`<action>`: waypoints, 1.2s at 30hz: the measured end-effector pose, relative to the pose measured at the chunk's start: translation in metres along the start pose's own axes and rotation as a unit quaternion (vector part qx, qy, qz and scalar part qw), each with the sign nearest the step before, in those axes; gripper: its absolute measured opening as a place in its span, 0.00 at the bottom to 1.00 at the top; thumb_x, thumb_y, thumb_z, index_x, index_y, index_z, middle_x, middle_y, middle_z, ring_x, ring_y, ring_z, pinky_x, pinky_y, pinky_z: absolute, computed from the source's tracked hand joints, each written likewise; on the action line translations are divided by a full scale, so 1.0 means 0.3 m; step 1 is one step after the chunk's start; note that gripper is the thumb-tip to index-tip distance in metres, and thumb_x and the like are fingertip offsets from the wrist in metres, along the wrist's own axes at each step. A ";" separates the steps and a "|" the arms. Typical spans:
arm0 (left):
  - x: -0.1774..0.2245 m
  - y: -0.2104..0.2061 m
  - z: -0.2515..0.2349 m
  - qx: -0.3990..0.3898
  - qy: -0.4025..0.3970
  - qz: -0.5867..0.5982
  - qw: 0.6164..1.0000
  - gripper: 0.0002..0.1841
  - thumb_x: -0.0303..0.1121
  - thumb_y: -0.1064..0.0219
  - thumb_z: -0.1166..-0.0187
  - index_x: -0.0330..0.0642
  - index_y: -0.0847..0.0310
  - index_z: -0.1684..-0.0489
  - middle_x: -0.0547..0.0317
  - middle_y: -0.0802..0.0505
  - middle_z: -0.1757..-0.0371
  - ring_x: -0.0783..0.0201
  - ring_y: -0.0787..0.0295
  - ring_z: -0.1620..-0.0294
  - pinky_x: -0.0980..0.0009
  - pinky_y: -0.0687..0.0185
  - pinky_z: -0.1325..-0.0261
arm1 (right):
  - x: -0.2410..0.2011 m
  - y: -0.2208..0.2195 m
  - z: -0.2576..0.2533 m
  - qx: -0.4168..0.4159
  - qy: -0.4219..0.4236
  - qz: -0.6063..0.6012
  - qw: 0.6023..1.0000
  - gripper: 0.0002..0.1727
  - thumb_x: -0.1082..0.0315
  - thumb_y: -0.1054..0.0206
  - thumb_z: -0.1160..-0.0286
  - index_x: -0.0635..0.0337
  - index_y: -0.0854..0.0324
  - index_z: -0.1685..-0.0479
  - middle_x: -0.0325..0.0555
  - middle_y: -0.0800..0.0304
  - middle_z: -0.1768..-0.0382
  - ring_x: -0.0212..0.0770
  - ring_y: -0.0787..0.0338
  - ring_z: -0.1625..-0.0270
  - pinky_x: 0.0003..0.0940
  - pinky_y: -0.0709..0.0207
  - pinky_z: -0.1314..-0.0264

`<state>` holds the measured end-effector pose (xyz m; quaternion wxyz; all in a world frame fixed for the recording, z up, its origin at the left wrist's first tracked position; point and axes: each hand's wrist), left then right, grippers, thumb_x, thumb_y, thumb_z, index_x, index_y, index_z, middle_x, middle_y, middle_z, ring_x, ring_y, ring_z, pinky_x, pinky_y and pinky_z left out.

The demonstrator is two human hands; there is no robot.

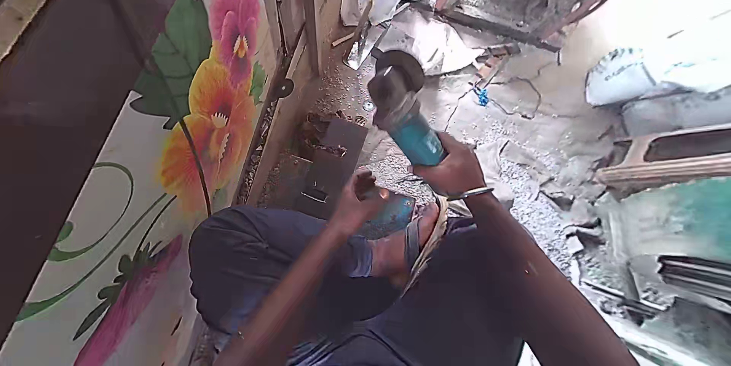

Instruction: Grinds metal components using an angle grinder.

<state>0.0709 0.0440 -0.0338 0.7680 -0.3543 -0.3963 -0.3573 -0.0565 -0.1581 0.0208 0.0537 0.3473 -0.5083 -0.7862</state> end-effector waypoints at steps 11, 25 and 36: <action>-0.172 -0.215 -0.116 0.155 0.061 0.505 0.847 0.22 0.39 0.34 0.16 0.36 0.29 0.30 0.45 0.11 0.48 0.57 0.11 0.49 0.58 0.14 0.42 | -0.124 -0.173 0.118 -0.199 -0.001 0.294 0.935 0.46 0.37 0.20 0.53 0.37 0.21 0.22 0.53 0.03 0.53 0.61 0.05 0.51 0.66 0.18 0.53; -0.186 -0.215 -0.194 0.193 0.046 0.538 0.819 0.28 0.29 0.21 0.40 0.32 0.25 0.39 0.44 0.10 0.53 0.56 0.10 0.54 0.58 0.11 0.47 | -0.062 -0.234 0.064 -0.066 0.147 0.320 0.934 0.41 0.38 0.21 0.57 0.44 0.12 0.34 0.51 0.03 0.67 0.59 0.05 0.68 0.63 0.20 0.72; -0.181 -0.193 -0.207 0.206 0.016 0.489 0.848 0.10 0.31 0.38 0.26 0.38 0.22 0.51 0.54 0.09 0.63 0.65 0.10 0.62 0.66 0.11 0.56 | -0.112 -0.234 0.015 -0.217 0.059 0.285 0.932 0.44 0.37 0.25 0.48 0.33 0.24 0.21 0.52 0.04 0.52 0.59 0.05 0.52 0.65 0.18 0.56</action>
Point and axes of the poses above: each hand's wrist, its own z-axis away from the middle knuckle, its own y-axis out of the back of the hand, x = y × z
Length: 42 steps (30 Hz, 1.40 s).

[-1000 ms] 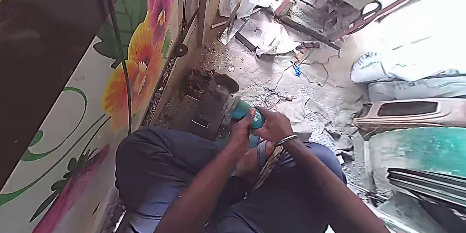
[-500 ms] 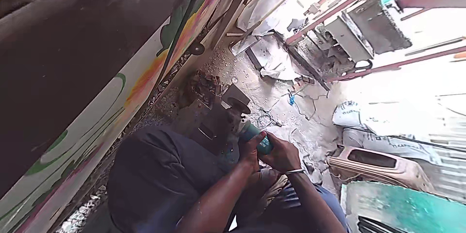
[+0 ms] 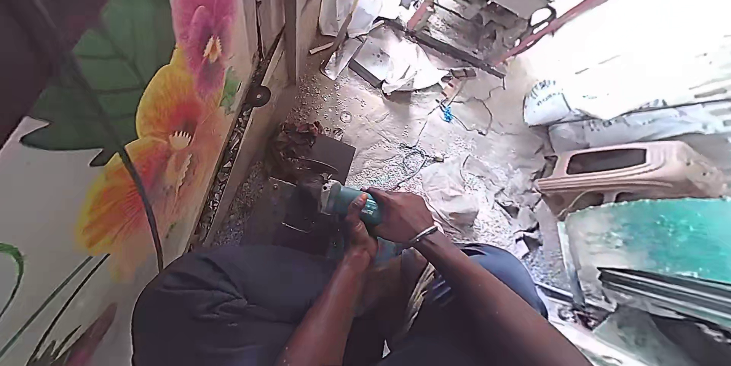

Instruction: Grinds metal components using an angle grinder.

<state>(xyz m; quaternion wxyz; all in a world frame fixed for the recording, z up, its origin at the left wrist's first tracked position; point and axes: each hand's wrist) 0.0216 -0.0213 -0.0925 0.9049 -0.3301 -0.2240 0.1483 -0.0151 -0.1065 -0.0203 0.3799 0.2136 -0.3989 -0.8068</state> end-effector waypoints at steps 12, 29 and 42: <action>0.008 -0.005 -0.008 -0.026 -0.003 -0.043 0.999 0.11 0.35 0.49 0.12 0.40 0.23 0.53 0.54 0.09 0.65 0.62 0.09 0.64 0.63 0.09 0.57 | 0.014 0.032 -0.007 -0.043 0.011 -0.047 0.998 0.37 0.50 0.22 0.44 0.46 0.23 0.28 0.57 0.07 0.54 0.63 0.08 0.49 0.65 0.20 0.53; 0.011 0.048 -0.059 -0.073 0.009 -0.068 0.995 0.15 0.42 0.53 0.15 0.41 0.24 0.54 0.53 0.08 0.64 0.60 0.07 0.64 0.58 0.09 0.60 | 0.018 0.019 -0.026 -0.039 0.032 -0.084 0.995 0.36 0.60 0.20 0.46 0.51 0.23 0.29 0.60 0.09 0.52 0.64 0.09 0.49 0.65 0.20 0.53; 0.011 0.074 -0.058 -0.111 -0.008 -0.030 0.993 0.13 0.40 0.39 0.27 0.40 0.22 0.57 0.50 0.08 0.64 0.57 0.07 0.62 0.57 0.09 0.58 | -0.002 0.010 -0.001 -0.011 0.040 -0.091 0.995 0.36 0.68 0.20 0.48 0.54 0.23 0.30 0.61 0.11 0.51 0.66 0.10 0.46 0.66 0.20 0.51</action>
Point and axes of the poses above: each hand's wrist, its own z-axis away from the middle knuckle, its own y-axis out of the back of the hand, x = y × z
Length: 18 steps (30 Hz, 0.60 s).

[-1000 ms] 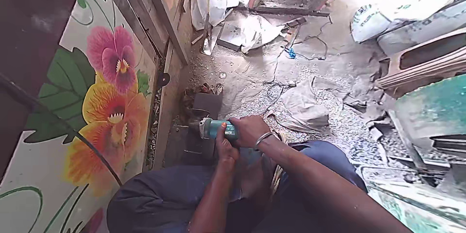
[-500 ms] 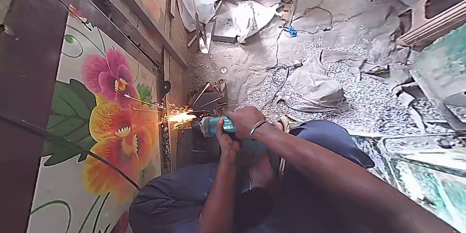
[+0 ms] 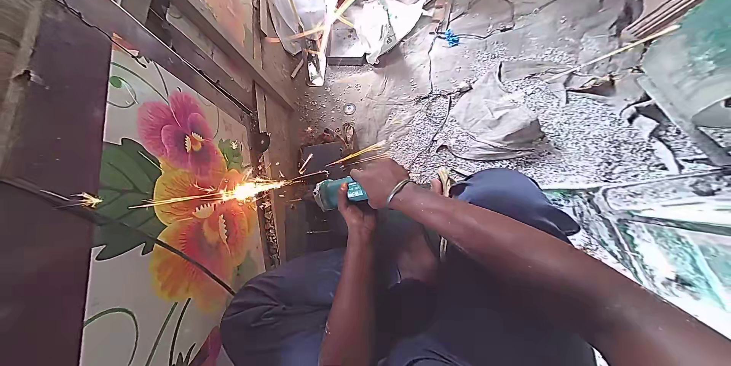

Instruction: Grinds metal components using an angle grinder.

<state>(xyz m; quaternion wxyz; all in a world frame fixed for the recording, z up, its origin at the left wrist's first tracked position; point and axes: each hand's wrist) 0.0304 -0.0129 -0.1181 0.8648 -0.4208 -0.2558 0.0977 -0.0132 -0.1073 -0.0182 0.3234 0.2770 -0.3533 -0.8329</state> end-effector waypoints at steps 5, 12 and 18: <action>0.006 -0.007 -0.005 -0.005 0.027 -0.008 1.000 0.12 0.40 0.42 0.22 0.40 0.22 0.56 0.50 0.08 0.63 0.57 0.07 0.62 0.55 0.09 0.58 | 0.006 0.010 0.001 -0.011 -0.009 -0.006 1.000 0.34 0.64 0.20 0.47 0.55 0.21 0.33 0.61 0.10 0.51 0.64 0.10 0.47 0.65 0.20 0.51; 0.009 -0.001 -0.008 -0.014 0.020 -0.022 0.999 0.12 0.40 0.40 0.24 0.40 0.21 0.57 0.51 0.08 0.64 0.58 0.07 0.63 0.57 0.08 0.58 | -0.002 0.012 0.000 -0.011 -0.023 -0.014 1.000 0.33 0.65 0.20 0.48 0.54 0.21 0.34 0.60 0.10 0.52 0.65 0.09 0.48 0.65 0.19 0.53; 0.004 0.009 -0.012 -0.017 0.023 -0.030 0.999 0.13 0.41 0.39 0.25 0.40 0.21 0.57 0.51 0.08 0.64 0.58 0.07 0.62 0.56 0.08 0.58 | 0.006 -0.005 -0.002 -0.008 -0.020 -0.014 1.000 0.34 0.65 0.20 0.48 0.54 0.22 0.33 0.60 0.10 0.52 0.64 0.09 0.48 0.64 0.19 0.53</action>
Point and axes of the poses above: each hand's wrist, its own z-axis away from the middle knuckle, its own y-axis out of the back of the hand, x = y × z
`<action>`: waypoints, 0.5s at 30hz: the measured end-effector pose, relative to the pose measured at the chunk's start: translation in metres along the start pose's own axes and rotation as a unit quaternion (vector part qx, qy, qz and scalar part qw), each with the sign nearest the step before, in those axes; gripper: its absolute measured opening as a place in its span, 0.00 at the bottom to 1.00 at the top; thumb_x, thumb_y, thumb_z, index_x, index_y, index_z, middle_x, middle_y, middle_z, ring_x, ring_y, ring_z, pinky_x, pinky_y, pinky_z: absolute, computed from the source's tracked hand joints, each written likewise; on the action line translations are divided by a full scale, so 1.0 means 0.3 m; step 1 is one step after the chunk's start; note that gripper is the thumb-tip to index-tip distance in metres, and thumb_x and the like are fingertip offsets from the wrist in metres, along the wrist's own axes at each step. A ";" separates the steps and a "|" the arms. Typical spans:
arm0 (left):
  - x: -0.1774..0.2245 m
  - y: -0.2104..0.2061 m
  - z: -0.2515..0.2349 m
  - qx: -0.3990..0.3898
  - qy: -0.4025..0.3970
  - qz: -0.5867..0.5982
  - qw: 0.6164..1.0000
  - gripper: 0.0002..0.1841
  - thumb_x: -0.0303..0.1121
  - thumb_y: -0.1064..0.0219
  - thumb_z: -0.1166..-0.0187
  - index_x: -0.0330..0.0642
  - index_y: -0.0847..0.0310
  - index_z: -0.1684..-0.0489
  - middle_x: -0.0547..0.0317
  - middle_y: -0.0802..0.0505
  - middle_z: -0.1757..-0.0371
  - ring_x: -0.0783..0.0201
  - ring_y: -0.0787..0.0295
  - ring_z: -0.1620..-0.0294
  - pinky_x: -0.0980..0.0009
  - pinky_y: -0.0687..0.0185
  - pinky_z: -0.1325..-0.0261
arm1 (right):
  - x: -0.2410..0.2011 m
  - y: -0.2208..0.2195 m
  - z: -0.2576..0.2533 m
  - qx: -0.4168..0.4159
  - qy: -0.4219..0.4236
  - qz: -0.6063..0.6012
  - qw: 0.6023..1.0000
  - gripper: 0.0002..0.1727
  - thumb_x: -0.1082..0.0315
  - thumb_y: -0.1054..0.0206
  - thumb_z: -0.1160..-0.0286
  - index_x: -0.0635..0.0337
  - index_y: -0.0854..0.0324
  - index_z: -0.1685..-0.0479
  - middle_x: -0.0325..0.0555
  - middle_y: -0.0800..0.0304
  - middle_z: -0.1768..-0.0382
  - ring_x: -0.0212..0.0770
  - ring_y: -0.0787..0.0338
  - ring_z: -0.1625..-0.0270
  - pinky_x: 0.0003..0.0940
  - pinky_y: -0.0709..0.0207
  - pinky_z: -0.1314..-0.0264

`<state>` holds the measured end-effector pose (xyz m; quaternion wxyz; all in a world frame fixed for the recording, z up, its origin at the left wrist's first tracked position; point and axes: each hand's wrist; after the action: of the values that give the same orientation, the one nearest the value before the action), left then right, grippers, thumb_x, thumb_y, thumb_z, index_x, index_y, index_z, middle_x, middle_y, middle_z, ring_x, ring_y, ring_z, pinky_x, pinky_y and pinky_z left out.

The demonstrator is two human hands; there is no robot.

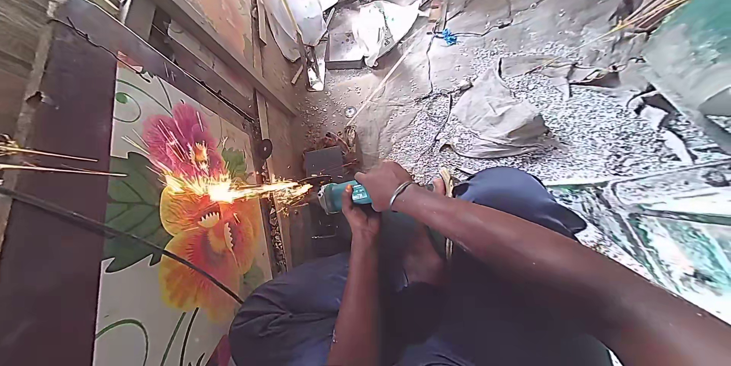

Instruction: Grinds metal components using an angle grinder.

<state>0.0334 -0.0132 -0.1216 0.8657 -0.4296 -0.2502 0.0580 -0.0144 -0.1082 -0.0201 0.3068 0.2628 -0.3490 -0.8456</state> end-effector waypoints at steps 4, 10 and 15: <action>0.005 0.003 -0.002 0.009 -0.006 -0.013 1.000 0.13 0.40 0.45 0.20 0.40 0.22 0.55 0.51 0.08 0.64 0.58 0.07 0.62 0.56 0.08 0.57 | -0.004 -0.003 -0.003 0.002 -0.003 0.000 1.000 0.34 0.63 0.19 0.48 0.55 0.21 0.33 0.61 0.10 0.52 0.65 0.10 0.48 0.65 0.19 0.53; 0.009 -0.003 0.001 0.013 0.014 0.006 1.000 0.13 0.40 0.42 0.23 0.39 0.22 0.55 0.49 0.08 0.63 0.56 0.07 0.63 0.55 0.08 0.59 | -0.006 0.008 0.004 -0.002 -0.006 0.006 1.000 0.34 0.62 0.19 0.47 0.56 0.22 0.33 0.61 0.10 0.52 0.65 0.09 0.48 0.65 0.20 0.54; 0.013 -0.002 0.001 0.016 0.020 0.005 1.000 0.13 0.40 0.41 0.24 0.39 0.22 0.55 0.49 0.08 0.63 0.56 0.07 0.62 0.55 0.08 0.59 | -0.007 0.007 0.002 -0.002 -0.008 0.010 1.000 0.34 0.62 0.20 0.47 0.56 0.22 0.34 0.61 0.10 0.53 0.64 0.09 0.49 0.64 0.20 0.55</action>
<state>0.0367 -0.0122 -0.1196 0.8770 -0.4183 -0.2292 0.0579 -0.0127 -0.1077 -0.0176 0.3126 0.2521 -0.3522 -0.8454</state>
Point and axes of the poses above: each hand's wrist, its own z-axis away from the middle knuckle, its own y-axis out of the back of the hand, x = y × z
